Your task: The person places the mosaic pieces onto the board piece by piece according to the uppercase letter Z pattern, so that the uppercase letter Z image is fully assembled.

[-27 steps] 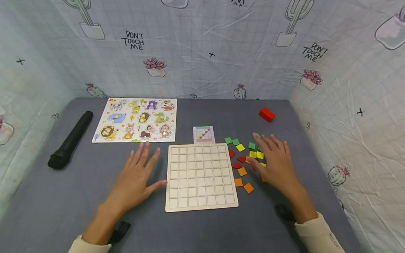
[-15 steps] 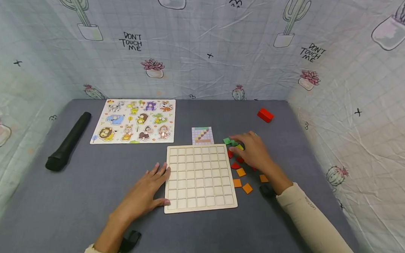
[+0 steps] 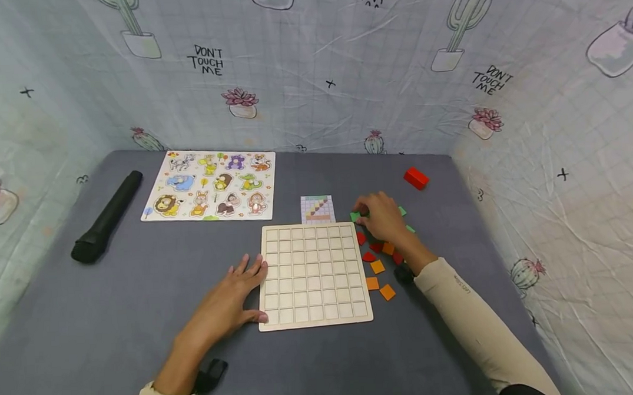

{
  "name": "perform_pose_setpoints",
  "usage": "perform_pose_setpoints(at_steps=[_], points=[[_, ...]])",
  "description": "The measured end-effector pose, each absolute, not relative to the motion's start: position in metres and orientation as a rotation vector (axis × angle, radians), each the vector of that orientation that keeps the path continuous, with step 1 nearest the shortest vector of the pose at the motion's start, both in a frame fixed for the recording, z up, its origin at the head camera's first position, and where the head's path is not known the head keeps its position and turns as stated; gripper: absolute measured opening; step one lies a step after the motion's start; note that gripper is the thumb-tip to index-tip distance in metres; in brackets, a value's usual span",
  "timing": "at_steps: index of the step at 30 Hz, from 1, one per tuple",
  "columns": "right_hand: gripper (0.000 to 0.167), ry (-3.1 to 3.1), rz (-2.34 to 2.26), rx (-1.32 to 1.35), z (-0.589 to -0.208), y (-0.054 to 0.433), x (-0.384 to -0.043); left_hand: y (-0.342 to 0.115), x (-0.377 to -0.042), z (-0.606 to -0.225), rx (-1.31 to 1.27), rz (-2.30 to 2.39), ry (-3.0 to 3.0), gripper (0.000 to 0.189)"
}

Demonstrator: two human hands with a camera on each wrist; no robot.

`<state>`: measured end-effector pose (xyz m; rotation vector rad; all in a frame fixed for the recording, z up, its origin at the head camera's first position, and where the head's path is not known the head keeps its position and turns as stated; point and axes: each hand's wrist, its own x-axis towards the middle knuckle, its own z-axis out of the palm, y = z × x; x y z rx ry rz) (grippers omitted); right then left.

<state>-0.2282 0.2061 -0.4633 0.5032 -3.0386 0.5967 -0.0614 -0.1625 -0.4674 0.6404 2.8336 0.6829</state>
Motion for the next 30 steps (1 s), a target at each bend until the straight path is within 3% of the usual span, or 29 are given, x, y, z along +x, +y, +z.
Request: perform_pose_setpoints(at_steps=[9,30], points=[[0.009,-2.931,0.819,0.464,-0.456,0.193,-0.223,-0.163,-0.063,-0.466,0.621,0.665,2.809,0.107],[0.011,-2.97,0.965,0.784,-0.454,0.077,-0.217,-0.162,-0.065,-0.467,0.583,0.652,2.81,0.107]])
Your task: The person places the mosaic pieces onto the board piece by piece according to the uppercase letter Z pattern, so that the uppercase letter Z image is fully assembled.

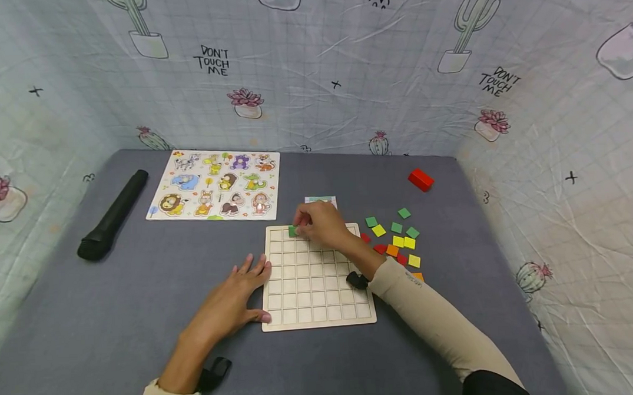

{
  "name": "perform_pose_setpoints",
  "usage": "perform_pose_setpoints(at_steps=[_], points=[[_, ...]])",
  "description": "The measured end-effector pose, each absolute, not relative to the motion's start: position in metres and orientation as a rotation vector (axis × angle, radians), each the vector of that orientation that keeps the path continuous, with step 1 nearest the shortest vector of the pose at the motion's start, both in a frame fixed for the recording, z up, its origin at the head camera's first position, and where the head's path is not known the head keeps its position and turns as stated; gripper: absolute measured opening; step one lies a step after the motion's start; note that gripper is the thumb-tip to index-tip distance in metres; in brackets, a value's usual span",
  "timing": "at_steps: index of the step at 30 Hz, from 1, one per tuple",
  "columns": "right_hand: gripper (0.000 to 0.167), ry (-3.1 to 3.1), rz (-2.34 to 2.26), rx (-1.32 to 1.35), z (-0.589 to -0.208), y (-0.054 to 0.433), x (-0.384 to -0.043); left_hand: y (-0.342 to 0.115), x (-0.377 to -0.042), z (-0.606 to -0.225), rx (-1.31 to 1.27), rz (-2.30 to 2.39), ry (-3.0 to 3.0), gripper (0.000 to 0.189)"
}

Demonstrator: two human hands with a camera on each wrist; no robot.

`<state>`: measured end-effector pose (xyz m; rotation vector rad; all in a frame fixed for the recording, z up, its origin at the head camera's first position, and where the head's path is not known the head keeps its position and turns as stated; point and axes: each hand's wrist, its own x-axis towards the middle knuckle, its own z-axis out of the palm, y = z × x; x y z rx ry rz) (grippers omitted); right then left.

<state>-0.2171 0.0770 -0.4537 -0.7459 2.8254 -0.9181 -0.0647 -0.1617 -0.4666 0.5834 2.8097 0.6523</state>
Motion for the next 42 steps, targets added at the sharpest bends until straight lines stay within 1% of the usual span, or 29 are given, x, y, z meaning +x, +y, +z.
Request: perform_pose_setpoints(at_steps=[6,11,16,21,25,29,35,42], points=[[0.013,2.846,-0.842,-0.718,-0.453,0.063,-0.216,-0.162,-0.065,-0.467,0.598,0.658,2.816,0.107],[0.011,2.846,-0.731,-0.702,-0.453,0.056,-0.214,-0.162,-0.065,-0.467,0.602,0.664,2.812,0.107],[0.01,2.842,-0.674,-0.698,-0.453,0.054,-0.214,-0.162,-0.064,-0.467,0.614,0.657,2.814,0.107],[0.006,2.83,-0.717,-0.725,-0.453,0.061,-0.214,-0.161,-0.064,-0.467,0.613,0.656,2.823,0.107],[0.012,2.807,-0.803,-0.734,-0.452,0.076,-0.214,-0.161,-0.064,-0.466,0.605,0.661,2.822,0.107],[0.014,2.81,-0.896,-0.701,-0.451,0.098,-0.215,-0.161,-0.065,-0.466,0.594,0.661,2.822,0.108],[0.016,2.86,-0.934,-0.628,-0.45,0.142,-0.218,-0.16,-0.065,-0.465,0.594,0.663,2.823,0.109],[0.024,2.941,-0.915,-0.501,-0.45,0.196,-0.219,-0.16,-0.064,-0.463,0.608,0.646,2.826,0.109]])
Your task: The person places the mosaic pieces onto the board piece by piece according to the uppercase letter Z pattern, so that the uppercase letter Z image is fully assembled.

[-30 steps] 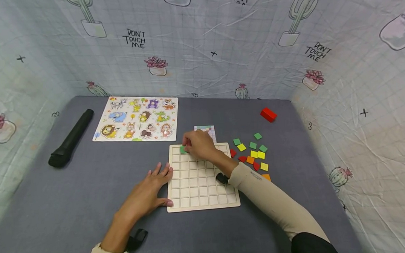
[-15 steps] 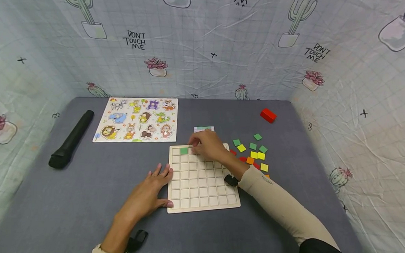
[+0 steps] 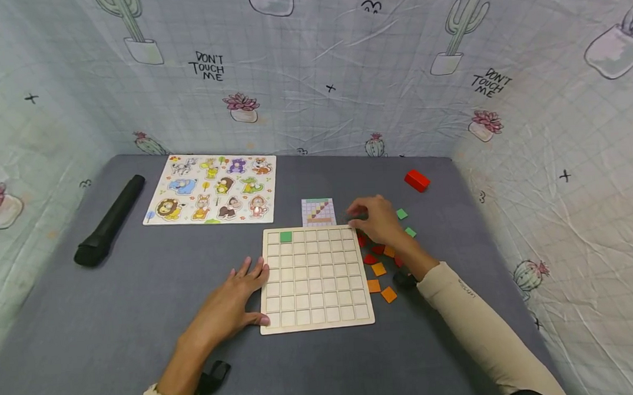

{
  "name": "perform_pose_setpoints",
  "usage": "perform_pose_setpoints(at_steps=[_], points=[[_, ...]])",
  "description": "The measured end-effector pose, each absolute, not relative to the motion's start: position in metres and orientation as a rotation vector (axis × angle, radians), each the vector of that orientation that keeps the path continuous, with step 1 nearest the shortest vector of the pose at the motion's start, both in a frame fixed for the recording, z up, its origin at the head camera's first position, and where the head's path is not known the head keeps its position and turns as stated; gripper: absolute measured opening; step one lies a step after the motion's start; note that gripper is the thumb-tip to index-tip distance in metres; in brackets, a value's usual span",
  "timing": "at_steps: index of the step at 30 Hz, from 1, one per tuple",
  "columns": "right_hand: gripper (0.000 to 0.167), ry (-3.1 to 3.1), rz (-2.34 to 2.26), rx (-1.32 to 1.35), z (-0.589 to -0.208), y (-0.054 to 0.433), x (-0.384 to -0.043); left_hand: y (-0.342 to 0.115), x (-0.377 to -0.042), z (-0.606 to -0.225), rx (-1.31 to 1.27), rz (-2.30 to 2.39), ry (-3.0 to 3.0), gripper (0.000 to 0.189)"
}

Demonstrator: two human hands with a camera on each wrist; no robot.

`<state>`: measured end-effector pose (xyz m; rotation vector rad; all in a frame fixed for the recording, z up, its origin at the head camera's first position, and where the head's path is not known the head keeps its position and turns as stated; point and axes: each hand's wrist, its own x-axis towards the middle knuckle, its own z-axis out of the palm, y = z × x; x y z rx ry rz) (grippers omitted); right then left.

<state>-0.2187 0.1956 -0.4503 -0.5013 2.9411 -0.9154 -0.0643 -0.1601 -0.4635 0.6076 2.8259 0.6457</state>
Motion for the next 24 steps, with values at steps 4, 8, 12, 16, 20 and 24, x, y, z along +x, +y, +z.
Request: perform_pose_setpoints(at_steps=[4,8,12,16,20,24], points=[[0.029,2.983,-0.825,-0.405,-0.453,0.218,-0.22,-0.16,-0.064,-0.463,0.609,0.646,2.827,0.109],[0.03,2.961,-0.778,-0.341,-0.454,0.229,-0.219,-0.16,-0.064,-0.463,0.602,0.643,2.826,0.11],[0.024,2.932,-0.753,-0.337,-0.453,0.23,-0.219,-0.16,-0.064,-0.463,0.599,0.643,2.831,0.109],[0.014,2.922,-0.72,-0.334,-0.45,0.227,-0.221,-0.16,-0.064,-0.463,0.596,0.635,2.832,0.109],[0.017,2.919,-0.727,-0.311,-0.449,0.221,-0.221,-0.16,-0.063,-0.463,0.598,0.636,2.831,0.109],[0.014,2.916,-0.771,-0.334,-0.448,0.215,-0.22,-0.16,-0.063,-0.463,0.61,0.649,2.837,0.108]])
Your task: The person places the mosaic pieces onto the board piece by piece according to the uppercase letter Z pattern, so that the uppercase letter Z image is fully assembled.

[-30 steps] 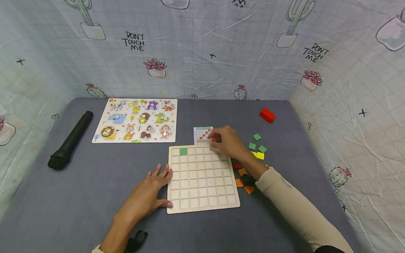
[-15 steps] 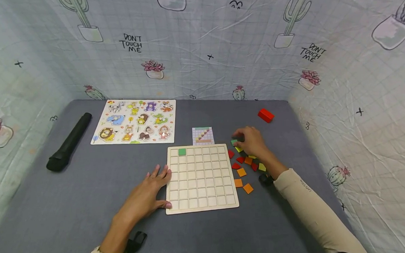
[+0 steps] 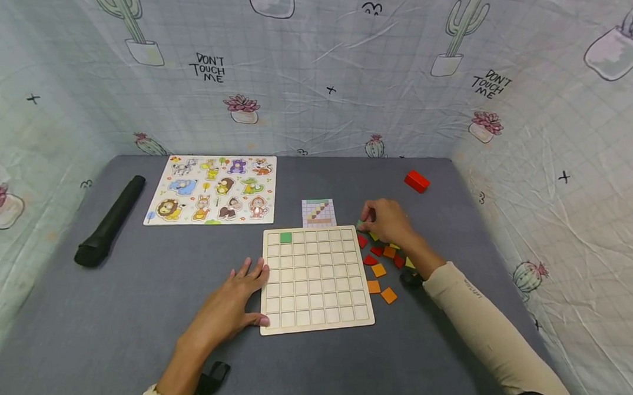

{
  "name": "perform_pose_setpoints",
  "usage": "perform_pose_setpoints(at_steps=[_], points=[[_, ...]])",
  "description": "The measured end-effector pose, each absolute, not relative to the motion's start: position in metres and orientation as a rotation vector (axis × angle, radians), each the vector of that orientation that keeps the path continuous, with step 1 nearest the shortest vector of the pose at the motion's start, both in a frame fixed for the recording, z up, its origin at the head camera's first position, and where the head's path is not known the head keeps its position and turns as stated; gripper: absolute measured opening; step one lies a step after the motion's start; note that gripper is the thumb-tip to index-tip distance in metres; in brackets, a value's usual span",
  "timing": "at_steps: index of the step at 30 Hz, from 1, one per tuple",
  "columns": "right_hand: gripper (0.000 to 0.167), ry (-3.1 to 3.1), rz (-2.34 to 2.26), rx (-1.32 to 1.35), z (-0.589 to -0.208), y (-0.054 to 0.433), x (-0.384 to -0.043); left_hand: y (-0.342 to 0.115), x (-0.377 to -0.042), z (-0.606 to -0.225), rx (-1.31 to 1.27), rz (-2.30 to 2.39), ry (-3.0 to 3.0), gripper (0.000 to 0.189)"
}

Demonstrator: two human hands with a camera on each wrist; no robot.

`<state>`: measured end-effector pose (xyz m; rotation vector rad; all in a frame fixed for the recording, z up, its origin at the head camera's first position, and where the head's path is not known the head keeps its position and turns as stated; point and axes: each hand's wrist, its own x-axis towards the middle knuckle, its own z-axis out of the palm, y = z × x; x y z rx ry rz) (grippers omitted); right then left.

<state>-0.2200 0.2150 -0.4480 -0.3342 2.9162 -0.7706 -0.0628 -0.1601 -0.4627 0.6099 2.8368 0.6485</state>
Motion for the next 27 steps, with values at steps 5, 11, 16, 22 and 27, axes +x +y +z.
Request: perform_pose_setpoints(at_steps=[5,11,16,22,27], points=[[0.013,2.938,-0.851,-0.408,-0.446,0.206,-0.217,-0.16,-0.063,-0.463,0.621,0.642,2.841,0.108],[0.011,2.927,-0.891,-0.487,-0.441,0.187,-0.212,-0.16,-0.064,-0.464,0.615,0.64,2.836,0.108],[0.013,2.874,-0.932,-0.507,-0.443,0.167,-0.211,-0.16,-0.063,-0.465,0.608,0.639,2.831,0.108],[0.012,2.833,-0.929,-0.554,-0.446,0.14,-0.212,-0.16,-0.063,-0.465,0.605,0.642,2.835,0.109],[0.013,2.833,-0.869,-0.587,-0.447,0.118,-0.212,-0.16,-0.063,-0.466,0.61,0.641,2.843,0.109]])
